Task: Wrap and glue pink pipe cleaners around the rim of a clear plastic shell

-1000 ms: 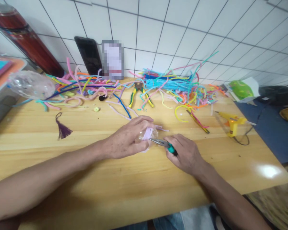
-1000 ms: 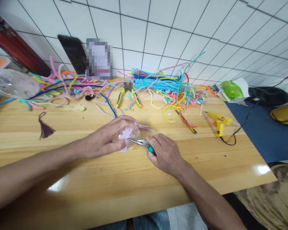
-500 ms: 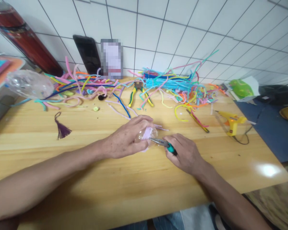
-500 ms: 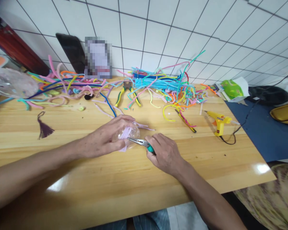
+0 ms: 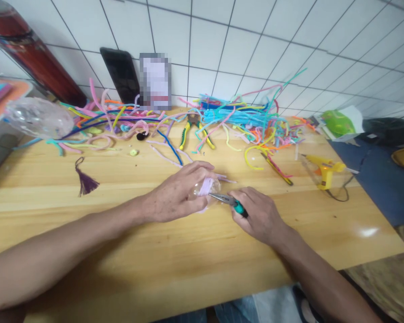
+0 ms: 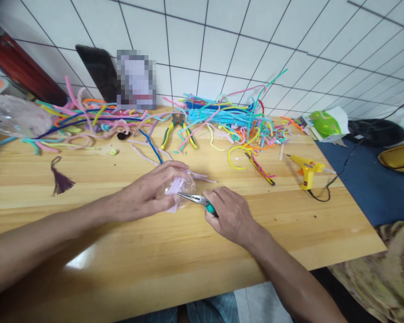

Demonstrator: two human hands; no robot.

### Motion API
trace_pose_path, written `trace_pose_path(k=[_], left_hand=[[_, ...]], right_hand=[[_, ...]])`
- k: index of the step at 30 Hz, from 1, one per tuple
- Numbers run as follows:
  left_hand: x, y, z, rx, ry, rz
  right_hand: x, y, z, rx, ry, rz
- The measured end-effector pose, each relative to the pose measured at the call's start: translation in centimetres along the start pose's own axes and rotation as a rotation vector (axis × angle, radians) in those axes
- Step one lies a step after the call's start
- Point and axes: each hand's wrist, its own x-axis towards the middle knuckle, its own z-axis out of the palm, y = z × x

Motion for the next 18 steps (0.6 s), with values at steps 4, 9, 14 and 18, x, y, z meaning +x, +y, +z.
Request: trace_pose_path(k=[4,9,14,18], left_hand=[[-0.01,0.0,-0.02,0.004,-0.002,-0.004],[-0.02,0.09,-0.05,0.007,-0.007,-0.007],[0.08,0.18,-0.05,0.014,-0.008,-0.004],[0.12,0.16,-0.11,0.007,-0.01,-0.004]], right_hand=[[0.01,-0.01,-0.02,-0.005,0.006,-0.003],[0.03,0.08,0.07,-0.006,0.016,-0.015],[-0.1,0.09,0.17,0.004,0.01,-0.01],[-0.12,0.07,0.22,0.014,0.011,-0.004]])
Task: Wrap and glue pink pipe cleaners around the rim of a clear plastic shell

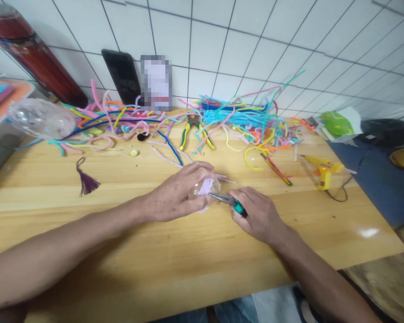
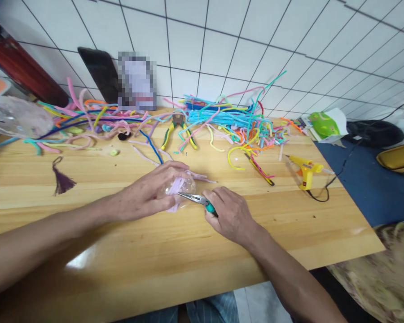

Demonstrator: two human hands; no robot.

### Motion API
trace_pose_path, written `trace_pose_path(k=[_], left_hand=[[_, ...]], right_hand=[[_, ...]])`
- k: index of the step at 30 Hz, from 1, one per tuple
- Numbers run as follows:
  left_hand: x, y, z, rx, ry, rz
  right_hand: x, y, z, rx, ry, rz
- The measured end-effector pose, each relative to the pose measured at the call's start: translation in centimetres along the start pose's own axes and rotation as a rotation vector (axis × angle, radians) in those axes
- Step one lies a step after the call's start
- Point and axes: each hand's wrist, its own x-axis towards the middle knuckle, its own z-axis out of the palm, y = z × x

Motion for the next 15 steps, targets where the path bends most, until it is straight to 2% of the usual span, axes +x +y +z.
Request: trace_pose_path(k=[15], left_hand=[[-0.04,0.06,-0.06,-0.01,0.004,-0.008]], right_hand=[[0.17,-0.09,-0.1,-0.012,0.006,-0.001]])
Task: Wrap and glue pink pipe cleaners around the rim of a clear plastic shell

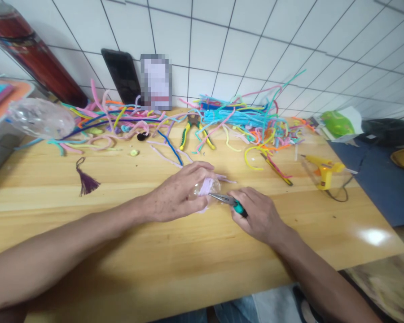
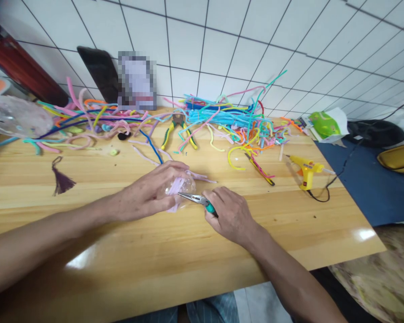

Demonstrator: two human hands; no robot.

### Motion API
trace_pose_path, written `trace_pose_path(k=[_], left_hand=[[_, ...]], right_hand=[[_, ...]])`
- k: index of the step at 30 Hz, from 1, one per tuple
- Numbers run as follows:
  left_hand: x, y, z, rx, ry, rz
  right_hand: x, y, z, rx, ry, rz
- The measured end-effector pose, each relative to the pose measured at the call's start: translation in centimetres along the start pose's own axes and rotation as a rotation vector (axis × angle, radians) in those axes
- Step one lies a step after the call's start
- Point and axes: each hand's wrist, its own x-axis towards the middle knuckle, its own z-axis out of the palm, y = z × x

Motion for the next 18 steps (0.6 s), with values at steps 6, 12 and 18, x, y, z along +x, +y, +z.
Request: trace_pose_path(k=[6,12,18], left_hand=[[-0.01,0.06,0.07,-0.002,0.006,0.011],[0.01,-0.03,0.07,-0.004,-0.003,0.0],[-0.02,-0.17,0.07,0.003,-0.004,0.003]], right_hand=[[0.0,-0.04,-0.12,0.005,-0.015,0.009],[0.08,-0.07,-0.14,-0.019,-0.015,0.004],[0.2,-0.16,-0.1,-0.028,0.002,-0.002]])
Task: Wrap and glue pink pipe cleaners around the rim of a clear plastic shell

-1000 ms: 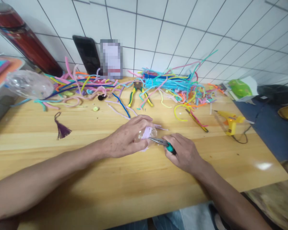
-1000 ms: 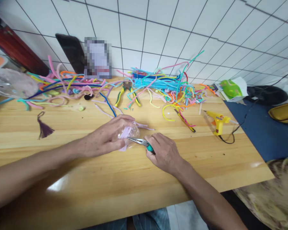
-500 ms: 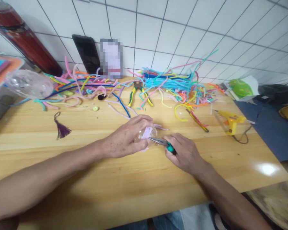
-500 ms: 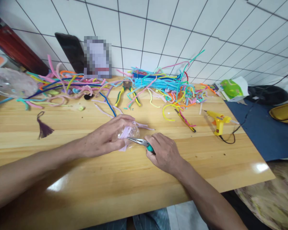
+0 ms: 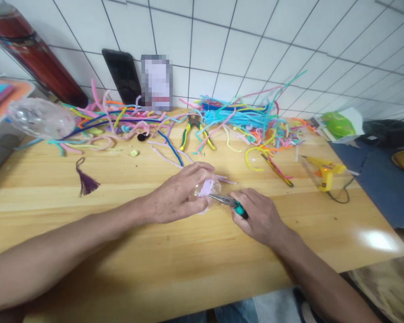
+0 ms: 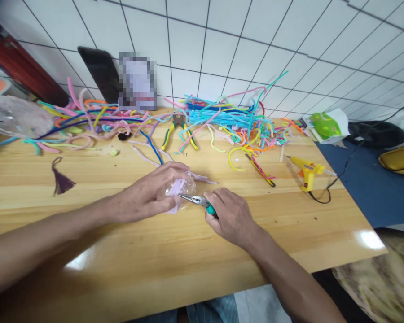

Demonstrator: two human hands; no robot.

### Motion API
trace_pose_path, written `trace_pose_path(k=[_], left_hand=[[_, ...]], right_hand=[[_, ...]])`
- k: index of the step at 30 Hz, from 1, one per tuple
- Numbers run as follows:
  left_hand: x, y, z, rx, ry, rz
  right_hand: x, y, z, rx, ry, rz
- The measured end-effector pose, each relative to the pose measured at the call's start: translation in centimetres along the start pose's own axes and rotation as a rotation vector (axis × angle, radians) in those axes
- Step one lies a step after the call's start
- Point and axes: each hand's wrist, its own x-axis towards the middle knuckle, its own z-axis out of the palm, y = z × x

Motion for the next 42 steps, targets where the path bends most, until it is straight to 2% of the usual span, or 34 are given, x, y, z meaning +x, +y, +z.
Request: trace_pose_path(k=[42], left_hand=[[0.01,0.02,0.01,0.003,0.002,0.005]], right_hand=[[-0.24,0.17,0.13,0.038,-0.007,0.012]])
